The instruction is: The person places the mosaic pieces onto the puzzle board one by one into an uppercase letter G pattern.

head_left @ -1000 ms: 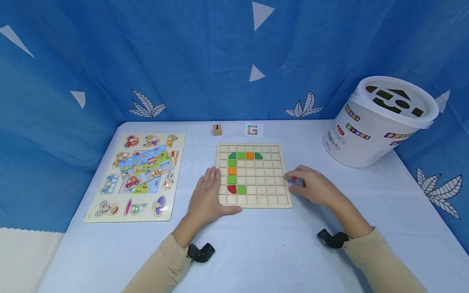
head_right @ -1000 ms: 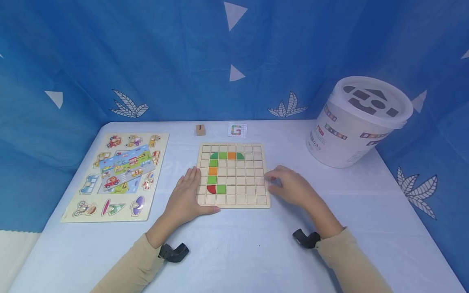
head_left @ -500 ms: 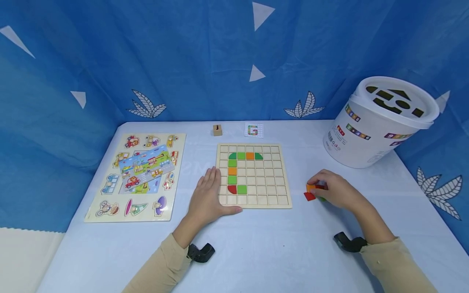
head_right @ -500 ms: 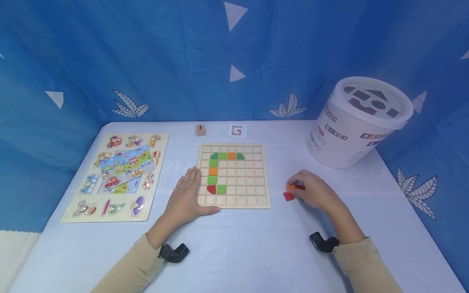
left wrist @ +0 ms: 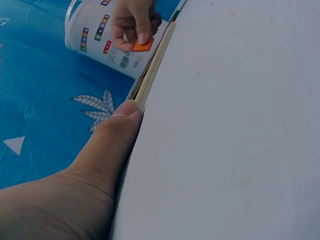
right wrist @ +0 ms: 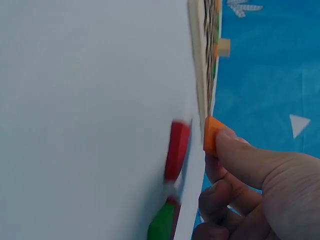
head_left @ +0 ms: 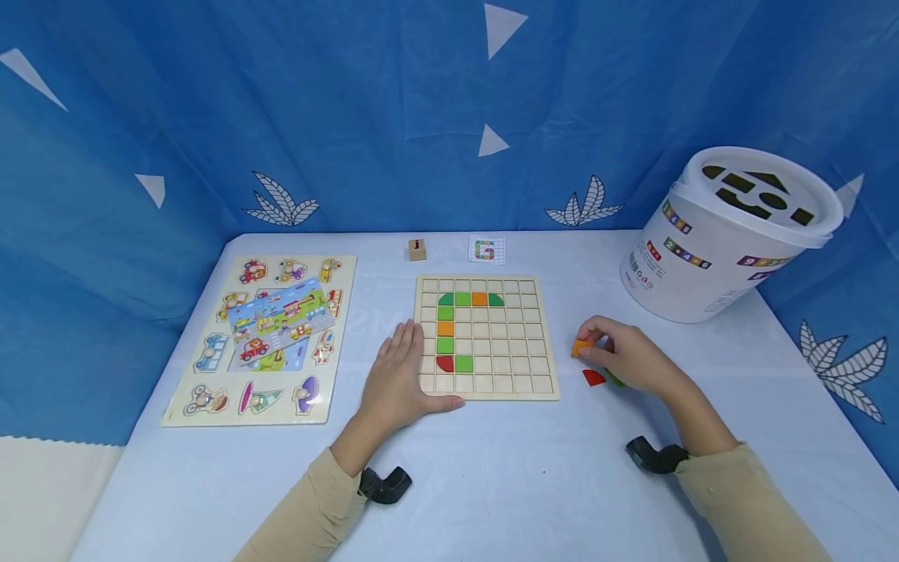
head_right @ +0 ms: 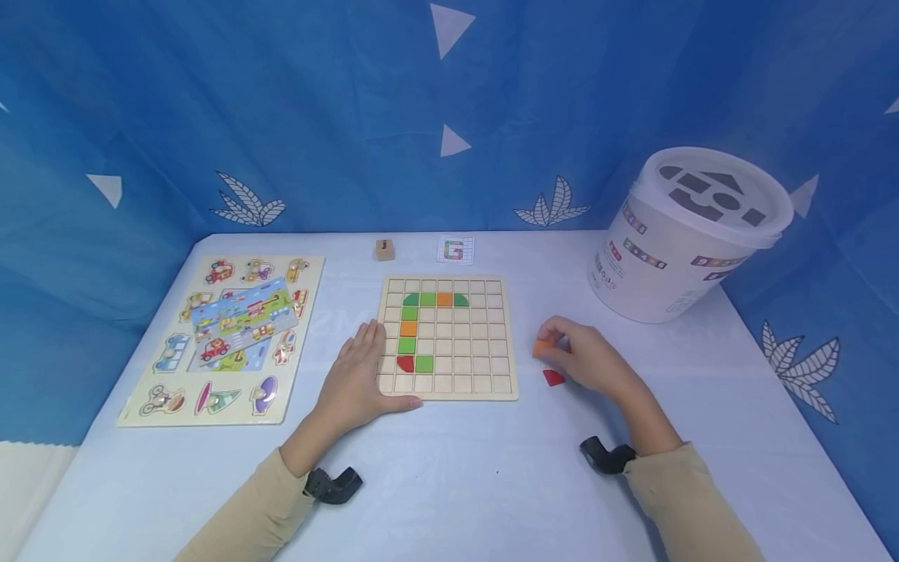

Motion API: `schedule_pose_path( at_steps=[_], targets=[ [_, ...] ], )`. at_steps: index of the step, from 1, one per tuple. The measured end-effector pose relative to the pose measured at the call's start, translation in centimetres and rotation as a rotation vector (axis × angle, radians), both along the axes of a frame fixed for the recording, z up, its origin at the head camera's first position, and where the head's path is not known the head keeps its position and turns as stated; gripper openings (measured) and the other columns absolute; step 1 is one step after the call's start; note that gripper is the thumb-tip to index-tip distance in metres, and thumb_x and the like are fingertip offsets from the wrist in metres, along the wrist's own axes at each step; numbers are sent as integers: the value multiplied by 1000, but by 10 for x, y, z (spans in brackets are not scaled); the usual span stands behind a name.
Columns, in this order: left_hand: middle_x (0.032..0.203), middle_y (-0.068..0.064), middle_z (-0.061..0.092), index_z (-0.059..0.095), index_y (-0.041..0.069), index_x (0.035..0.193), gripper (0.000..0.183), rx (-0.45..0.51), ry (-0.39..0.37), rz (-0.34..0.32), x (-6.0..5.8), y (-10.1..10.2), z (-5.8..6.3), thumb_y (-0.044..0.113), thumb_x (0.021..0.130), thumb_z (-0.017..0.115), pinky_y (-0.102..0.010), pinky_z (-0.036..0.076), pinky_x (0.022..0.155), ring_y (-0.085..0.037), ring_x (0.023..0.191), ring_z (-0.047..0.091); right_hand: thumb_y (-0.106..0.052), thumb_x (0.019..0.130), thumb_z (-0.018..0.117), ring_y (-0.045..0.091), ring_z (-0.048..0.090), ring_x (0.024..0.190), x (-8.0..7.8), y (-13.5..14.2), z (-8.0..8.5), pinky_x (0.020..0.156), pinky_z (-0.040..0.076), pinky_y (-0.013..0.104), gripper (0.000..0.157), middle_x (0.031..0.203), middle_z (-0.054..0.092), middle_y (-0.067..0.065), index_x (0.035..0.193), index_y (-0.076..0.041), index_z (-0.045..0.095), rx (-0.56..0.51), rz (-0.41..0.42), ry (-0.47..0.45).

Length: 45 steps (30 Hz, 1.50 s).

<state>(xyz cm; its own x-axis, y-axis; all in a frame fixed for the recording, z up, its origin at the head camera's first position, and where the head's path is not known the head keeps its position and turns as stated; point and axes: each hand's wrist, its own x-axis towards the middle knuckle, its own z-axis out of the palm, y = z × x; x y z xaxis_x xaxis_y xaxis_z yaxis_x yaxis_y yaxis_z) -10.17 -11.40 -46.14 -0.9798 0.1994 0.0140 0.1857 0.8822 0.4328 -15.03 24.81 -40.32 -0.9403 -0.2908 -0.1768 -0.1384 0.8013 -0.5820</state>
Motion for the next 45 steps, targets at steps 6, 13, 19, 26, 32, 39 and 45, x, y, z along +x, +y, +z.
schedule_pose_path(
  at_steps=[6,13,19,26,32,39,45],
  targets=[
    [167,-12,12,16,1,158,140,6,-6,2,1,0,1,85,60,69,-46,11,126,-26,157,6,-21,93,71,22,53,71,-4,-35,1,49,46,26,16,101,64,3,106,-21,62,-77,44,24],
    [167,-12,12,16,1,158,139,-2,-8,5,1,0,0,85,60,69,-46,12,126,-26,157,6,-24,91,74,18,55,72,-2,-84,-2,60,48,26,15,92,62,-4,102,-26,63,-123,146,-10],
    [167,-13,13,16,1,158,139,-6,-7,6,1,1,1,86,60,68,-46,12,126,-26,157,6,-22,89,75,15,55,74,-1,-112,-6,67,49,29,15,87,62,-6,99,-24,64,-128,217,-3],
    [167,-12,13,16,1,158,139,-15,-7,6,0,1,1,86,60,68,-46,13,126,-26,156,7,-22,89,75,14,56,78,2,-126,-10,68,49,27,13,83,61,-9,96,-27,65,-96,234,-9],
    [167,-13,14,18,1,157,138,-15,1,6,0,0,2,86,61,68,-47,14,126,-27,156,8,-22,89,75,14,56,85,3,-129,-11,74,51,28,14,86,60,-9,96,-29,64,-81,233,3],
    [166,-14,16,20,-1,157,136,-7,13,-1,1,0,4,84,62,69,-48,15,126,-28,156,10,-24,85,80,11,55,87,4,-128,-11,77,51,25,21,99,59,-12,101,-28,67,-36,259,29],
    [167,-14,15,20,0,157,136,-16,7,1,2,1,4,84,62,69,-47,15,126,-28,156,10,-22,85,80,9,54,80,4,-124,-10,68,49,23,23,100,60,-12,108,-23,77,-38,282,54]
  ],
)
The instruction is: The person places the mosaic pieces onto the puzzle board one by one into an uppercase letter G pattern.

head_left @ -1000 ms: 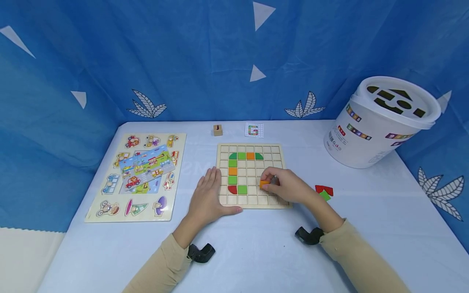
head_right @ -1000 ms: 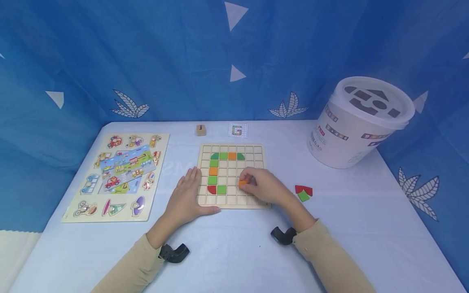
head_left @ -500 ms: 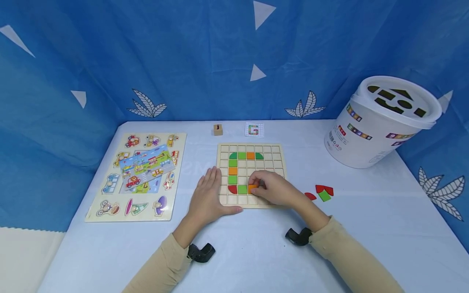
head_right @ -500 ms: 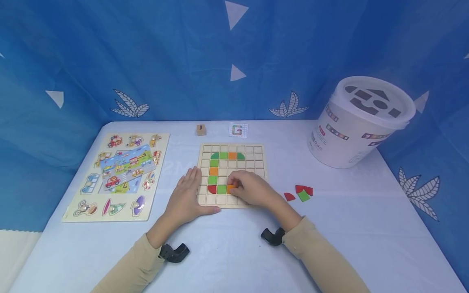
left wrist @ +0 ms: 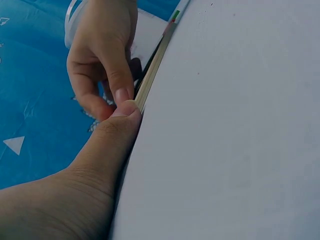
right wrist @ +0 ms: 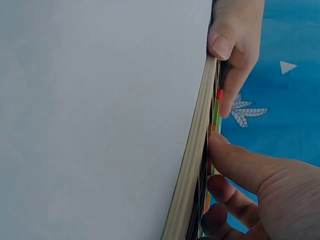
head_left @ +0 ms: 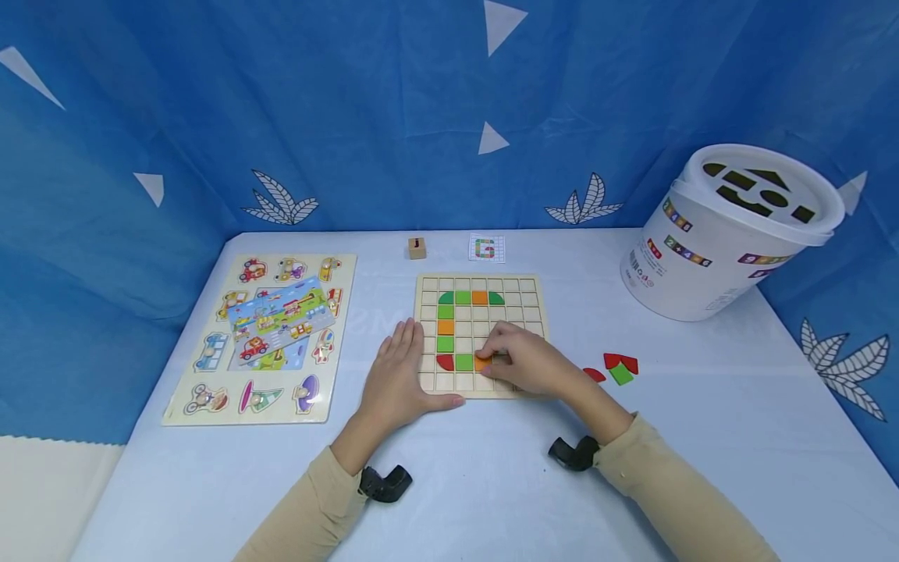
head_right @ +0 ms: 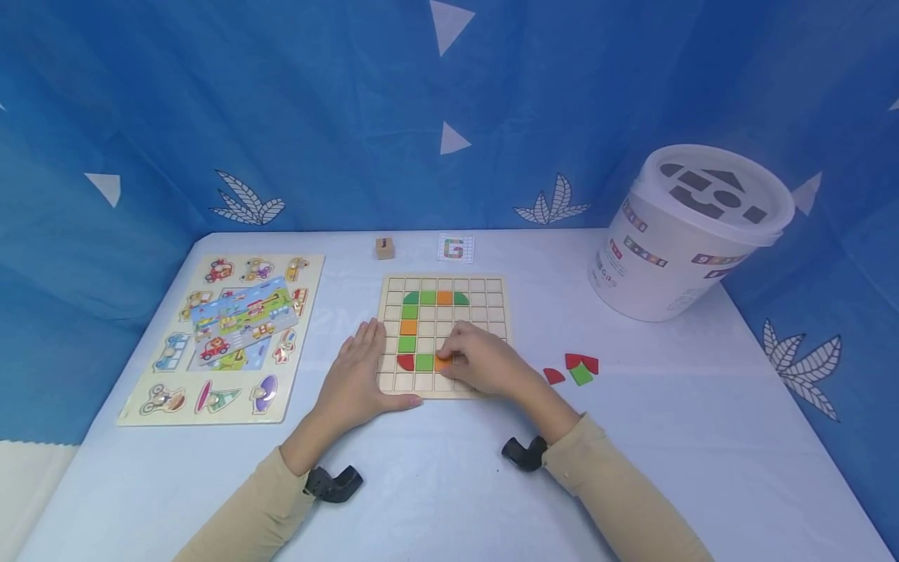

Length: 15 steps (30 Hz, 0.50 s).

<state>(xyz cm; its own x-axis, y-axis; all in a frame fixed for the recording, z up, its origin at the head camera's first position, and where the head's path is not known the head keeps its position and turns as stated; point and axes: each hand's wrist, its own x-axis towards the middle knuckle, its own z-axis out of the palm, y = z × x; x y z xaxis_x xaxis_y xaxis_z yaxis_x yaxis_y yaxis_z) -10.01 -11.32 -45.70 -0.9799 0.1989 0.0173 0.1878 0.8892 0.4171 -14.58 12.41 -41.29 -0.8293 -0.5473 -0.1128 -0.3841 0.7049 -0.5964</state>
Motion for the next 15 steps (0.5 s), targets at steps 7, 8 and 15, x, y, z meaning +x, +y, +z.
schedule_pose_path(
  at_steps=[7,8,15],
  targets=[
    [167,-13,15,18,0,157,136,3,-12,5,-1,0,-1,84,62,69,-47,13,126,-27,156,9,-17,88,76,9,56,85,2,8,8,73,50,23,30,102,65,-10,117,-22,75,0,29,1],
    [167,-13,15,18,0,157,136,6,-13,5,-1,0,-1,84,62,69,-47,13,126,-27,156,9,-17,88,75,9,56,87,2,10,9,75,51,24,30,103,65,-10,118,-22,75,4,23,4],
    [167,-13,13,18,0,157,137,12,-20,2,-1,0,0,83,61,71,-47,12,126,-27,156,7,-20,89,75,14,54,82,-1,44,18,69,51,26,34,97,62,-6,123,-21,70,42,-67,-6]
  ],
)
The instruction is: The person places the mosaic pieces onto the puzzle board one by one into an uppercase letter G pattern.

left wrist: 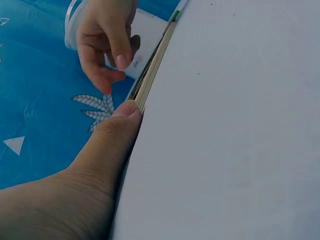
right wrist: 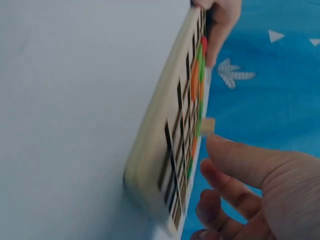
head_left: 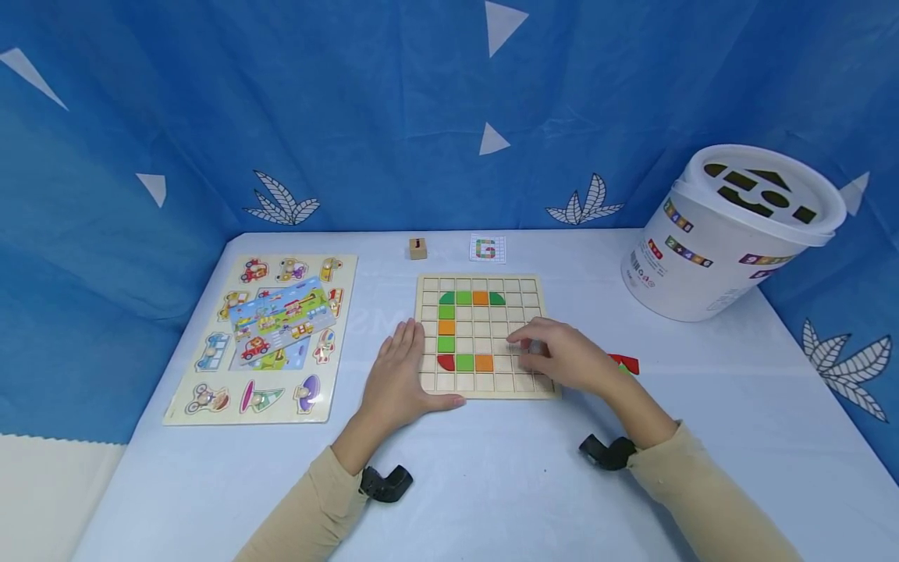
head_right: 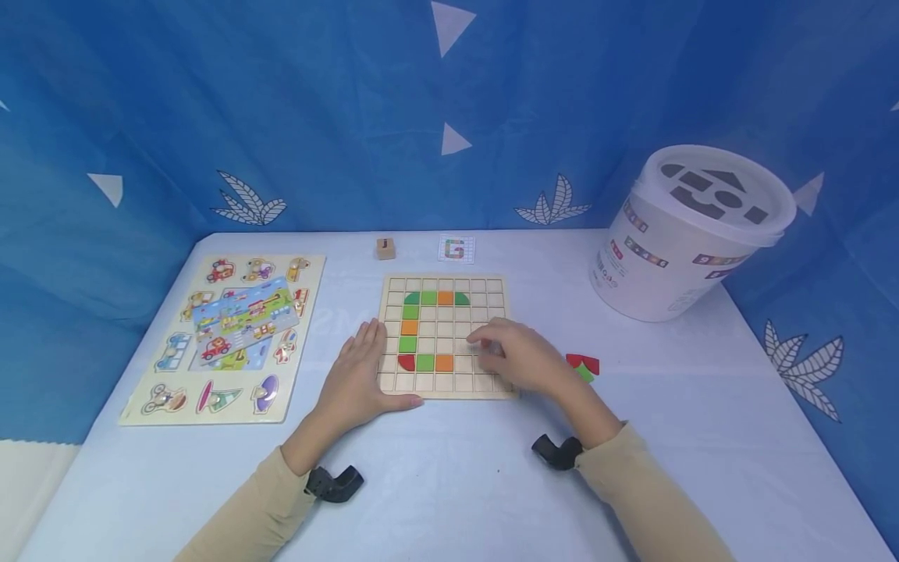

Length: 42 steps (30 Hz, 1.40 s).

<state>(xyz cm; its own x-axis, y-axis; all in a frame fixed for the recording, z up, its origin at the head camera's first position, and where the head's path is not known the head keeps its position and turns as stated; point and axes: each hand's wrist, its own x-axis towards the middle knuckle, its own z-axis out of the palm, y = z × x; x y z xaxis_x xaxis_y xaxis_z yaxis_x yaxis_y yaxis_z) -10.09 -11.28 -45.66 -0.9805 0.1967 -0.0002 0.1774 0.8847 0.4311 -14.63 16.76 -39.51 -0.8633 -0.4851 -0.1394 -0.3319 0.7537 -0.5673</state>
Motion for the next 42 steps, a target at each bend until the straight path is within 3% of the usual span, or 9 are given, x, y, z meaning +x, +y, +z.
schedule_pose_path(
  at_steps=[5,16,23,31,36,42],
  targets=[
    [167,-13,13,17,0,157,137,1,2,-4,0,0,-1,83,61,71,-47,12,126,-27,156,7,-17,90,73,16,52,76,1,33,6,58,49,27,35,101,62,-1,125,-17,67,38,-50,-33],
    [167,-13,14,18,1,157,136,9,7,-4,0,-1,-1,82,62,71,-48,12,126,-27,156,8,-12,81,81,16,53,87,10,86,10,71,51,25,40,98,65,-2,119,-17,71,156,-24,-113],
    [167,-13,13,17,1,157,136,5,5,-4,0,-1,0,81,62,72,-48,12,126,-27,156,7,-9,79,82,17,55,88,12,94,3,73,53,26,33,98,66,-3,109,-20,73,165,-39,-102],
    [167,-13,13,16,0,157,137,3,-5,-2,1,-1,1,81,62,72,-48,11,126,-28,156,7,-22,78,85,16,54,86,10,90,-5,73,52,28,26,88,63,-4,100,-19,71,175,-93,-73],
    [167,-14,14,18,0,157,137,7,8,-3,1,-1,0,81,61,73,-49,13,126,-28,156,8,-27,82,81,16,53,85,10,91,-1,71,49,27,31,88,61,-3,110,-18,71,166,-66,-76],
    [167,-13,13,18,0,157,137,4,14,-5,0,-1,0,82,61,72,-48,13,126,-28,156,8,-11,83,79,17,56,93,9,98,4,77,54,27,36,102,67,-3,117,-21,74,152,-28,-121]
  ],
)
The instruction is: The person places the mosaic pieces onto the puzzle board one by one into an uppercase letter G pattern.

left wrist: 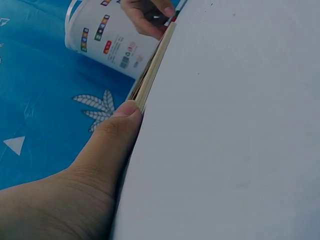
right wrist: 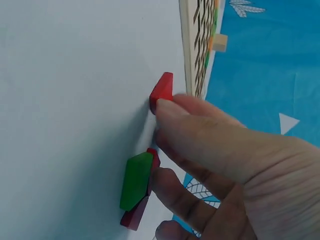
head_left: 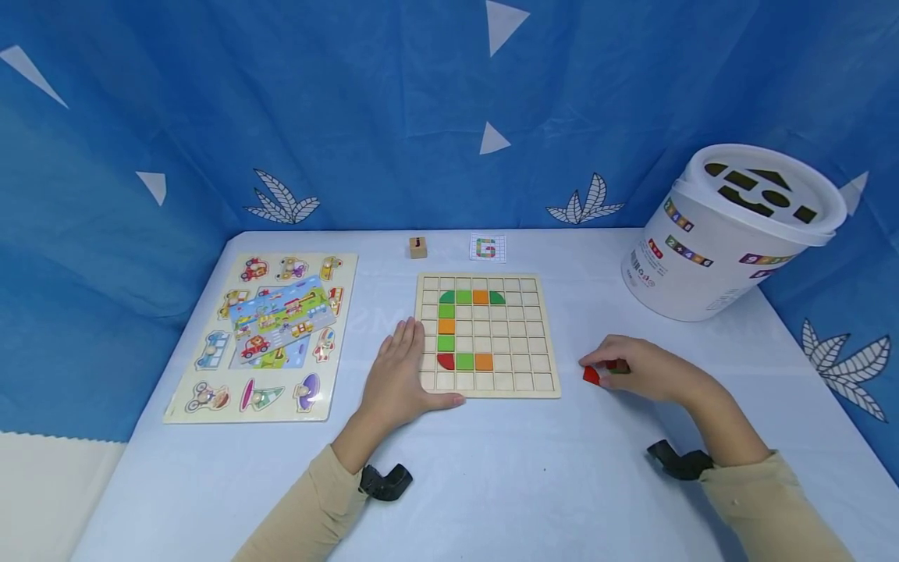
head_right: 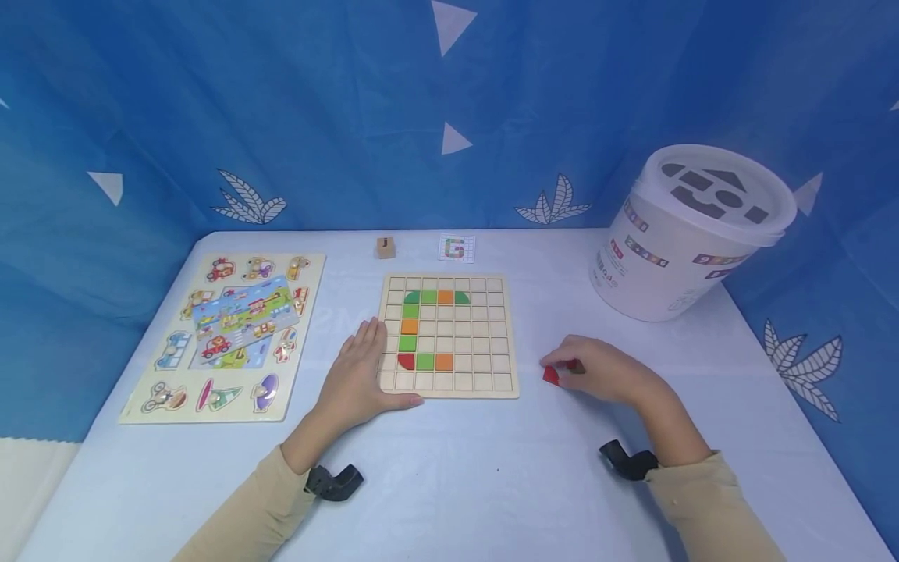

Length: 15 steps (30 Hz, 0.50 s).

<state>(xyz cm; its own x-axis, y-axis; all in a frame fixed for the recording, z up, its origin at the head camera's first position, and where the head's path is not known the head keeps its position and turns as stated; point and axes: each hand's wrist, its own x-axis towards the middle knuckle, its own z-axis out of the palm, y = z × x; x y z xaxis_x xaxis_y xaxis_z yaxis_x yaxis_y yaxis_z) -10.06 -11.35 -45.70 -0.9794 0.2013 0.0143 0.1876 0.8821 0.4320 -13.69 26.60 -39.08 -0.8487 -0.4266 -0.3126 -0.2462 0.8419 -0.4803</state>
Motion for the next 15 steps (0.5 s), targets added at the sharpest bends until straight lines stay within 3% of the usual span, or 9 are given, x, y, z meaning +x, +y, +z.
schedule_pose_path(
  at_steps=[9,15],
  targets=[
    [167,-13,13,17,0,157,136,-4,-4,-3,0,0,0,82,62,71,-48,12,126,-28,156,7,-19,78,84,17,55,89,0,2,-3,77,54,28,22,93,64,-5,97,-23,73,7,-29,37],
    [167,-13,13,17,1,157,137,-5,-7,-1,0,0,0,82,62,72,-48,12,126,-27,156,7,-22,75,87,17,54,86,0,-3,-6,72,53,27,24,87,62,-3,90,-21,68,-3,-52,46]
  ],
)
